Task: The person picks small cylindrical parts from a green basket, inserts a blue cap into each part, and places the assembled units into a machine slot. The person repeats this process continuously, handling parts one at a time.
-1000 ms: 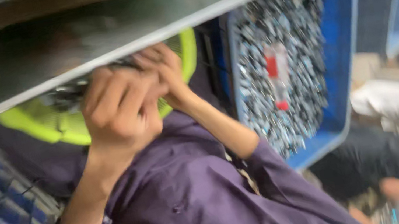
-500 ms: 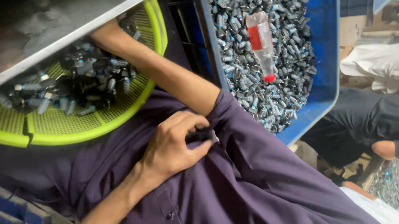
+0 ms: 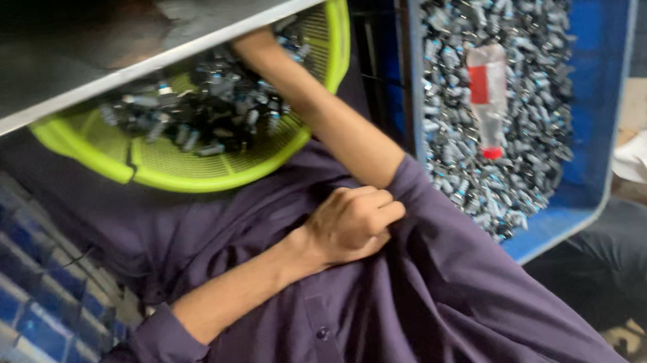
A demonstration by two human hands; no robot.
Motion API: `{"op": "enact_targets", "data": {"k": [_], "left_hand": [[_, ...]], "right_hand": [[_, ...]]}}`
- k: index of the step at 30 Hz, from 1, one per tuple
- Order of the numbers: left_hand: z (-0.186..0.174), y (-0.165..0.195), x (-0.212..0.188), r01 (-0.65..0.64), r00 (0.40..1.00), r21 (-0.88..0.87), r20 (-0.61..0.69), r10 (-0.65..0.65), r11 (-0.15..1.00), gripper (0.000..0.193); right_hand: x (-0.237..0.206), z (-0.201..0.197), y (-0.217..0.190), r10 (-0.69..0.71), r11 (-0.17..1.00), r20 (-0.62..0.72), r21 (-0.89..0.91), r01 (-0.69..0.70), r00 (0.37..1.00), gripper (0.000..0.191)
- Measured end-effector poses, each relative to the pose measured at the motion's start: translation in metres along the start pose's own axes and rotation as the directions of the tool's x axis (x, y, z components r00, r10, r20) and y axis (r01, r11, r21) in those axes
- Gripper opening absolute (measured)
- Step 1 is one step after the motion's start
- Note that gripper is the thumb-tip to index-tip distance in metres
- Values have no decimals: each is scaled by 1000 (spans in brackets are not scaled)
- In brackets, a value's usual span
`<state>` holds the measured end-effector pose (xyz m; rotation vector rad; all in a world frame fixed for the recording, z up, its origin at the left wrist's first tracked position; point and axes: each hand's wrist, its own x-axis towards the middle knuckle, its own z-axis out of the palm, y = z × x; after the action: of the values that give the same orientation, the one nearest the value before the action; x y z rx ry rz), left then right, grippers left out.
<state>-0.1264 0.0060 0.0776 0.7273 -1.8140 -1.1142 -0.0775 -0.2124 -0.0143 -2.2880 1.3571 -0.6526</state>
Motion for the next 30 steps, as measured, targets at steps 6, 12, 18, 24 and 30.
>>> {"op": "enact_targets", "data": {"k": [6,12,18,24,30], "left_hand": [[-61,-1,-16,33,997,113,-72,-25,993,26],[-142,-44,-54,596,799,713,-572,-185,369,56],[-152,-147,6,518,808,713,-590,6,472,20],[-171,-179,22,520,836,596,-501,-222,612,15],[-180,-158,12,395,872,582,-480,-92,711,31]], "right_hand": [[-37,-39,0,-179,975,125,155,159,976,6],[-87,-106,-50,-365,874,32,357,331,930,20],[-90,-118,-96,-746,624,118,467,626,655,25],[-75,-105,-156,-936,320,303,509,799,181,64],[-56,-75,-187,-969,193,247,817,543,-28,106]]}}
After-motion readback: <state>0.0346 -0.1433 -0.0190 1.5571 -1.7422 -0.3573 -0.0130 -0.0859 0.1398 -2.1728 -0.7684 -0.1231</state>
